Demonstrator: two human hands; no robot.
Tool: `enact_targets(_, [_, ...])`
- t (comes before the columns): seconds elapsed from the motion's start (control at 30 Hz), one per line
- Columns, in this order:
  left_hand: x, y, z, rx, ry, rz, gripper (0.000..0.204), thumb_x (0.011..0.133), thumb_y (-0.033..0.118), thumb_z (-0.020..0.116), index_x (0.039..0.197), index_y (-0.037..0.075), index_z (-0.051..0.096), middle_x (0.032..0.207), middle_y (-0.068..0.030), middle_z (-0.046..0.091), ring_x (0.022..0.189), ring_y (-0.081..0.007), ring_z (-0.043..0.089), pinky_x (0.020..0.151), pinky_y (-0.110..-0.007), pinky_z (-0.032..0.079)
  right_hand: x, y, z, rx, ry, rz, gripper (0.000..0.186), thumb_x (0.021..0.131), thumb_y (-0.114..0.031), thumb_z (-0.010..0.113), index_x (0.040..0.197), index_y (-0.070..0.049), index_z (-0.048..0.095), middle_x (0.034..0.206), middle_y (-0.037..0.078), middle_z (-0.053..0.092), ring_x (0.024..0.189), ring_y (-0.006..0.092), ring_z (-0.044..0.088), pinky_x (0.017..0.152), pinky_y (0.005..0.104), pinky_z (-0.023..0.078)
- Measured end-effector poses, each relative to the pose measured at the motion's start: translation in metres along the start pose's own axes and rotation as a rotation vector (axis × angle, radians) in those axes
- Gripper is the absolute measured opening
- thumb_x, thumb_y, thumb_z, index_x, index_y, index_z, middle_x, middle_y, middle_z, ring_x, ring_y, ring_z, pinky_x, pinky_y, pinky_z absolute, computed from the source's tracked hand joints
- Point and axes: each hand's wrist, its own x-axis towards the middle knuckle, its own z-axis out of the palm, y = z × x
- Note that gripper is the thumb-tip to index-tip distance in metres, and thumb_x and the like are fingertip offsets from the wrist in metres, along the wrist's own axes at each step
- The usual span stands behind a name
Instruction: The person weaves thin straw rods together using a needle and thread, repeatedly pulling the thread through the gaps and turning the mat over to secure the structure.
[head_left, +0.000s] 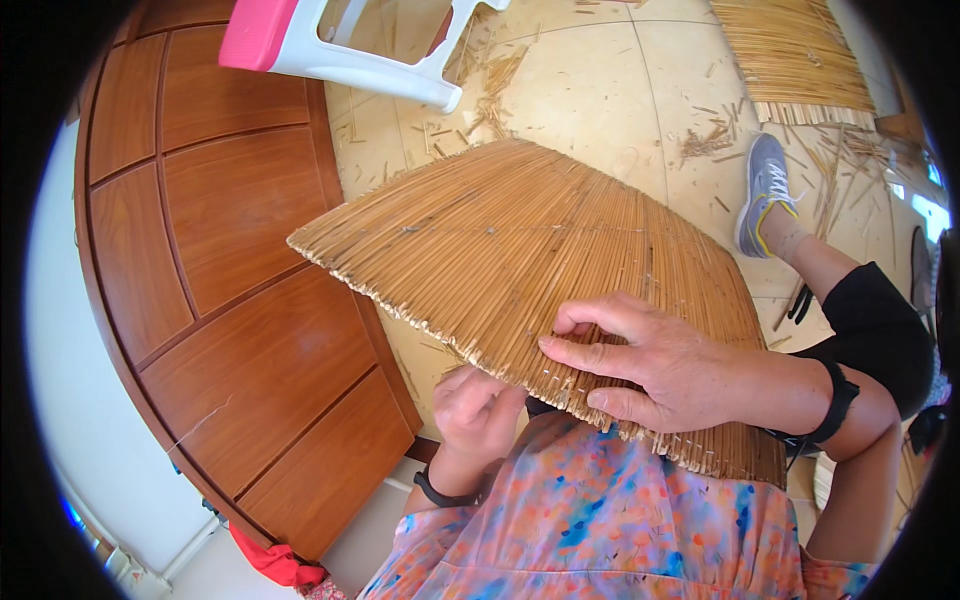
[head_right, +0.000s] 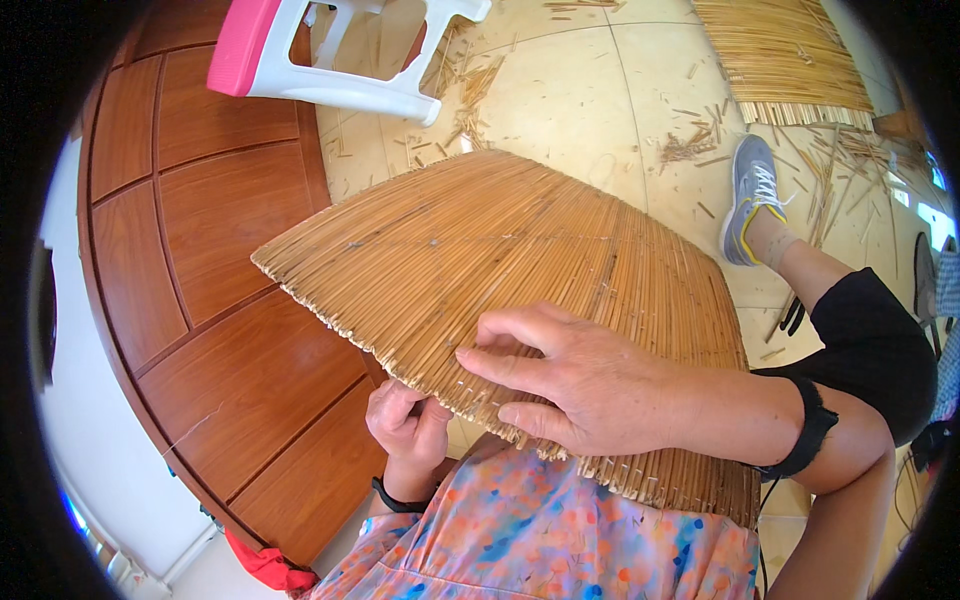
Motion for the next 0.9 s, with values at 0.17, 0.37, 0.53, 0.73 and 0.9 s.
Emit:
enact_targets(0.17, [0.002,0.001,-0.001,-0.030,-0.015,-0.020,0.016,0.084,0.013,0.080,0.088,0.001,0.070,0.078,-0.0070,0.069,0.059,-0.0148,0.058,0.053,-0.026,0.041,0.000,-0.001,-0.001,-0.006,-0.009,0.009,0.053,0.092,-0.022,0.065,0.139,-0.001,0.054,0.133,0.018,0.047,0.121,0.0336,0.052,0.103,0.0421,0.045])
enact_targets(0.37, [0.003,0.003,-0.007,-0.074,-0.082,-0.095,0.017,0.075,-0.005,0.074,0.091,-0.003,0.073,0.085,-0.0137,0.073,0.070,-0.0268,0.069,0.063,-0.033,0.053,-0.003,-0.001,-0.002,0.012,-0.006,0.009,0.055,0.091,-0.020,0.066,0.141,-0.002,0.053,0.134,0.018,0.046,0.123,0.0339,0.051,0.104,0.0424,0.044])
enact_targets(0.53, [0.005,0.001,-0.008,-0.116,-0.108,-0.084,0.019,0.075,-0.007,0.073,0.094,-0.004,0.073,0.086,-0.0142,0.073,0.072,-0.0262,0.070,0.065,-0.033,0.054,-0.004,-0.001,-0.001,0.031,-0.005,0.016,0.057,0.091,-0.019,0.066,0.143,-0.003,0.051,0.135,0.018,0.046,0.124,0.0346,0.050,0.105,0.0429,0.043])
enact_targets(0.73, [0.009,-0.002,-0.013,-0.106,-0.170,-0.019,0.024,0.076,-0.009,0.072,0.099,-0.005,0.073,0.087,-0.0145,0.073,0.074,-0.0270,0.071,0.065,-0.033,0.055,-0.004,0.000,-0.002,0.040,-0.011,0.021,0.058,0.091,-0.020,0.066,0.144,-0.003,0.051,0.135,0.019,0.046,0.125,0.0346,0.050,0.105,0.0433,0.043])
enact_targets(0.9, [0.017,-0.001,-0.021,-0.115,-0.254,-0.018,0.028,0.075,-0.011,0.071,0.101,-0.002,0.074,0.087,-0.0141,0.073,0.074,-0.0267,0.072,0.065,-0.033,0.055,-0.004,0.002,-0.002,0.049,0.003,0.002,0.057,0.091,-0.021,0.066,0.144,-0.003,0.050,0.136,0.019,0.046,0.124,0.0348,0.051,0.105,0.0431,0.043])
